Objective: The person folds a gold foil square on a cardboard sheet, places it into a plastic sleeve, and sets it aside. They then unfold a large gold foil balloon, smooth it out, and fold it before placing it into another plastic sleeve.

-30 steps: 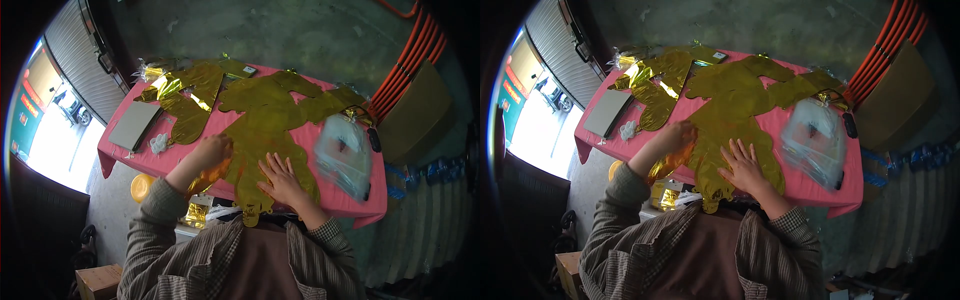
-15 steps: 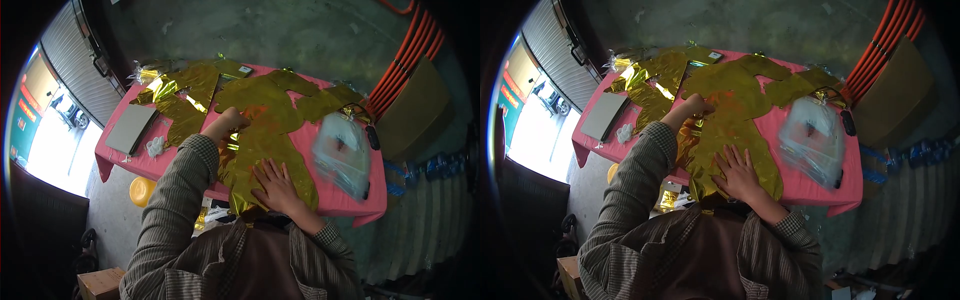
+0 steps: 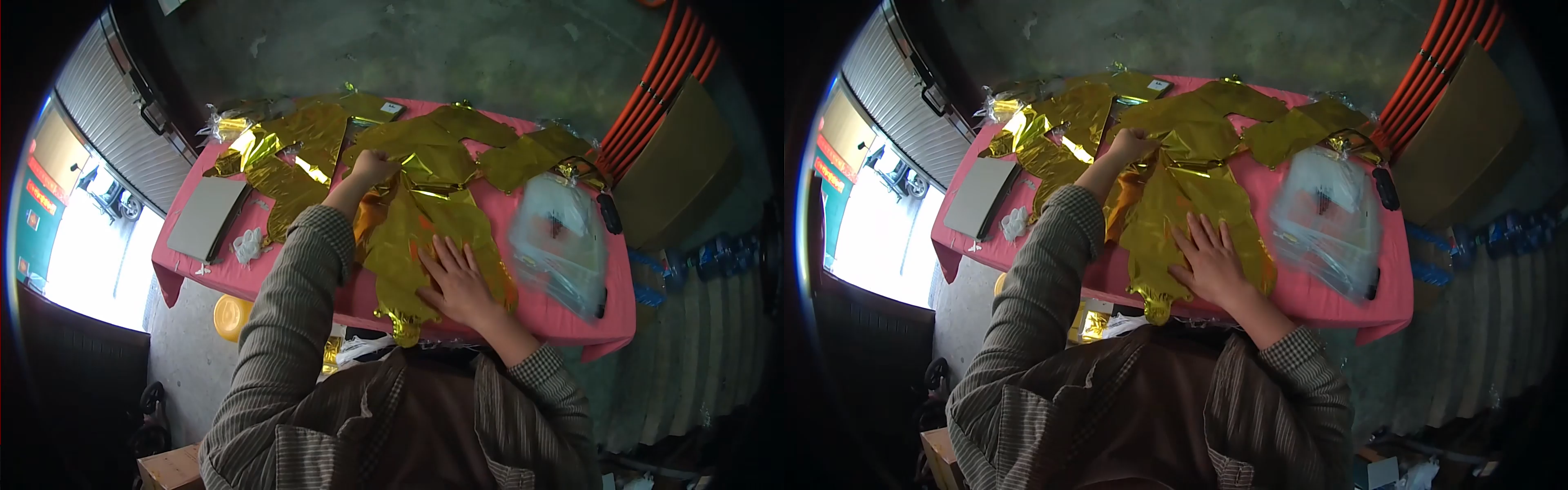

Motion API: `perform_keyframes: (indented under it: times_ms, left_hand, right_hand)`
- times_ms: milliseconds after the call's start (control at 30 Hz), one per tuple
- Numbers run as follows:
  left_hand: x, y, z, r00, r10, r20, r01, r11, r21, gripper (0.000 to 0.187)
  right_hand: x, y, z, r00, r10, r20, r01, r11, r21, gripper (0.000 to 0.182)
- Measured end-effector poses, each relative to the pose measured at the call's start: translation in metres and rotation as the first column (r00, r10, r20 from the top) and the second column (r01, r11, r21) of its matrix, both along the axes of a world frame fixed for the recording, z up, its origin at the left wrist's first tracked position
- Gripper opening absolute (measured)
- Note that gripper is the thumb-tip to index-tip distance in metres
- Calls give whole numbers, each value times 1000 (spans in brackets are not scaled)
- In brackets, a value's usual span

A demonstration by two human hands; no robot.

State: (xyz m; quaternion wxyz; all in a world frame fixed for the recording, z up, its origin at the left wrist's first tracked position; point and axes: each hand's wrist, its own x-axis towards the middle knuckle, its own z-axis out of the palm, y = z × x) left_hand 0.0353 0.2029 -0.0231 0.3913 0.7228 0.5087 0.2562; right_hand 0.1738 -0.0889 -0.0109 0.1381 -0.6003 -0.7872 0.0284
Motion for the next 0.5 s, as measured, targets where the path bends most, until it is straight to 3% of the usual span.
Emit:
perform_keyframes:
  times_ms: [67, 167, 200, 233, 300, 333, 400, 467, 500]
  left_hand:
    - [-1, 2, -5, 995, 13, -95, -12, 1000, 13, 30]
    - [-10, -3, -8, 982, 79, -174, -35, 969, 244, 46]
    - [-15, -10, -7, 977, 118, -179, -20, 881, 473, 44]
    - [-22, -20, 3, 976, 123, -180, -26, 885, 466, 44]
    - [-42, -41, 24, 938, -109, -330, 280, 800, 531, 44]
    - [-56, -47, 24, 874, -307, -377, 458, 780, 426, 46]
    - [-74, -75, 40, 695, -593, -407, 652, 758, 10, 52]
    - [-100, -111, 16, 741, -449, -499, 644, 685, 341, 57]
    - [-108, -129, 12, 741, -449, -499, 644, 685, 340, 57]
  right_hand:
    - [-3, 5, -2, 999, 12, -43, -18, 989, -150, 66]
    - [-2, 6, -2, 999, 27, -22, -30, 987, -159, 65]
    - [-1, 6, -6, 999, 27, -31, -31, 988, -152, 65]
    - [-1, 5, -6, 999, 33, -32, -38, 986, -161, 65]
    - [-2, 4, -5, 999, 35, -33, -39, 989, -143, 64]
    - [-2, 4, -4, 999, 36, -31, -39, 990, -137, 64]
    - [-3, 2, -3, 999, 39, -17, -41, 988, -152, 64]
    - [-3, 1, -3, 999, 41, -12, -43, 989, -143, 64]
    - [-4, 0, -4, 999, 42, -12, -43, 990, -138, 64]
